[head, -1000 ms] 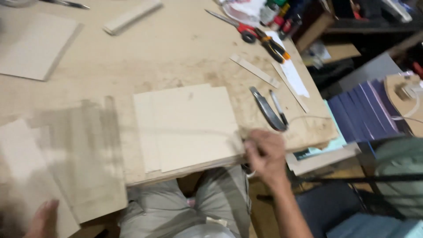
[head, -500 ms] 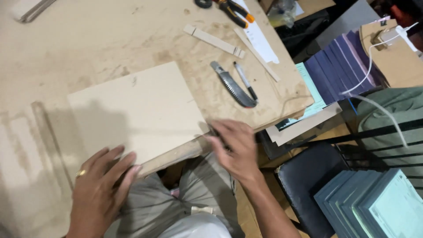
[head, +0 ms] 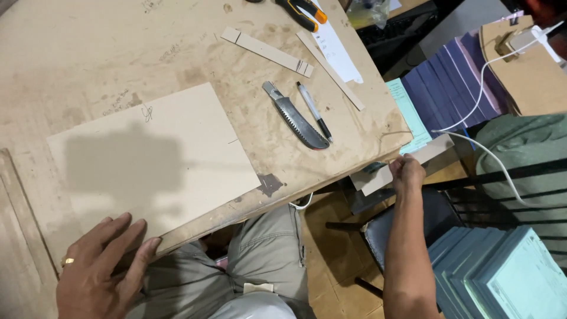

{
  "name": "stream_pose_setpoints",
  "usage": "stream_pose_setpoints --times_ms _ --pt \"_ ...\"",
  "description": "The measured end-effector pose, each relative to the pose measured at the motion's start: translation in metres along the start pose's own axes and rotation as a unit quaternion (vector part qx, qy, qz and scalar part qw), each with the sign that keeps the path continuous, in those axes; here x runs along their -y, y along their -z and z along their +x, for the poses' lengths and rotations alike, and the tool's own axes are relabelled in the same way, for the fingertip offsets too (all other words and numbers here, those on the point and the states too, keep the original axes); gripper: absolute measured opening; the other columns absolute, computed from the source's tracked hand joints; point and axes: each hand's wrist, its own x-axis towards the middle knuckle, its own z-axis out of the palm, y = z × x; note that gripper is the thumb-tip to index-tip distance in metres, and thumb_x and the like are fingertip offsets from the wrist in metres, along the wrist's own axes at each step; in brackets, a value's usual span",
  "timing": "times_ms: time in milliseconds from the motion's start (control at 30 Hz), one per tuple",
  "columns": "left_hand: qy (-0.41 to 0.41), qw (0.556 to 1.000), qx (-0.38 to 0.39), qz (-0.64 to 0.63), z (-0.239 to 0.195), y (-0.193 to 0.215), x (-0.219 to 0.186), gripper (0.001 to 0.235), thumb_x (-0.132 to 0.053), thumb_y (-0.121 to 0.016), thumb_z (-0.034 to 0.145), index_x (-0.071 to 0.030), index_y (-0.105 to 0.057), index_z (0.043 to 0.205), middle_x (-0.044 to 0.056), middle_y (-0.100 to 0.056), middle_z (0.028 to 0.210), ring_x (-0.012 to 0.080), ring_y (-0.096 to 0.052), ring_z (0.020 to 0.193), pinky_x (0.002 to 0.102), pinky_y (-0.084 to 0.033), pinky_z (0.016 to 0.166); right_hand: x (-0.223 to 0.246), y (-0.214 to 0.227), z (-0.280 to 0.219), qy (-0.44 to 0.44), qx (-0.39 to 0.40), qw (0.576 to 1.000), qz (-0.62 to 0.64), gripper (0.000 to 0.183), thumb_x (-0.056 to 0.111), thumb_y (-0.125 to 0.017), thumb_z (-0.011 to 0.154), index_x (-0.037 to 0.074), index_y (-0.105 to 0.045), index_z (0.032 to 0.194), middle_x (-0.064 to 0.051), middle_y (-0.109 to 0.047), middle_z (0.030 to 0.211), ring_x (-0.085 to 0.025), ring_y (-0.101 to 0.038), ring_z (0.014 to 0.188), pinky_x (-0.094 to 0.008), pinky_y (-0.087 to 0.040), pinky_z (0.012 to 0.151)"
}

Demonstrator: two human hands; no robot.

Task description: Measuring cardboard strips against a template, marking them with a pen, and cutting them using a utility knife on a workbench.

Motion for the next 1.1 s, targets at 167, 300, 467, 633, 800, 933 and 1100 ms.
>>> stream_pose_setpoints --times_ms 167,300,467,633,800,933,1100 --pt "0.011 1.000 0.002 -0.020 0.001 0.002 -0.006 0.039 -0.027 -0.082 0.085 -0.014 -0.077 0.122 0.011 -0.072 0.134 0.0339 -0.069 0.129 0.046 -0.053 0.106 0.000 -0.014 0.013 -0.028 -0.099 0.987 -0.127 0.011 -0.001 -0.051 0.091 0.008 -0.052 0.086 -0.003 -0.051 0.073 -0.012 -0.046 0.059 -0.031 -0.060 0.057" --pt "0.025 1.000 0.008 -0.007 0.002 0.004 -0.008 0.041 -0.029 -0.083 0.084 -0.016 -0.078 0.122 0.008 -0.072 0.134 0.0309 -0.068 0.129 0.048 -0.054 0.107 -0.001 -0.021 0.017 -0.020 -0.135 0.983 -0.125 0.020 -0.001 -0.056 0.090 0.005 -0.058 0.109 -0.004 -0.060 0.087 -0.014 -0.056 0.066 -0.032 -0.049 0.052" --pt "0.050 0.998 0.023 -0.013 0.006 0.007 -0.014 0.038 -0.028 -0.081 0.086 -0.014 -0.078 0.122 0.008 -0.072 0.133 0.0308 -0.068 0.128 0.046 -0.052 0.108 -0.007 -0.028 0.021 -0.059 -0.106 0.987 -0.101 0.045 0.015 -0.066 0.082 0.008 -0.063 0.126 -0.009 -0.069 0.110 -0.024 -0.068 0.091 -0.031 -0.053 0.067" --pt "0.049 0.998 0.027 -0.019 0.003 0.006 -0.012 0.040 -0.027 -0.080 0.084 -0.017 -0.076 0.123 0.006 -0.070 0.135 0.0301 -0.066 0.131 0.046 -0.053 0.101 -0.009 -0.035 0.042 -0.021 -0.035 0.998 0.040 0.040 0.008 -0.065 0.093 -0.004 -0.061 0.131 -0.020 -0.072 0.124 -0.037 -0.075 0.101 -0.047 -0.067 0.087" --pt "0.025 0.999 -0.007 -0.046 0.011 0.007 -0.014 0.036 -0.026 -0.082 0.082 -0.014 -0.078 0.116 0.009 -0.072 0.128 0.0320 -0.068 0.124 0.044 -0.055 0.103 -0.010 -0.032 0.051 -0.023 0.021 0.997 0.067 0.041 0.013 -0.066 0.093 0.000 -0.062 0.132 -0.017 -0.074 0.122 -0.033 -0.076 0.101 -0.044 -0.067 0.088" --pt "0.070 0.996 0.020 -0.056 0.014 0.012 -0.019 0.036 -0.030 -0.079 0.083 -0.017 -0.078 0.117 0.005 -0.072 0.128 0.0305 -0.066 0.123 0.046 -0.056 0.096 -0.017 -0.032 0.050 -0.023 0.072 0.993 0.094 0.042 0.017 -0.067 0.093 0.004 -0.064 0.133 -0.014 -0.075 0.120 -0.029 -0.076 0.101 -0.041 -0.068 0.088" --pt "-0.005 0.995 -0.038 -0.095 0.016 0.004 -0.009 0.035 -0.024 -0.082 0.082 -0.011 -0.076 0.114 0.011 -0.071 0.122 0.0285 -0.069 0.113 0.042 -0.053 0.102 -0.028 0.018 0.052 -0.021 0.129 0.983 0.127 0.043 0.022 -0.068 0.093 0.008 -0.065 0.134 -0.011 -0.077 0.118 -0.026 -0.077 0.101 -0.038 -0.068 0.089"
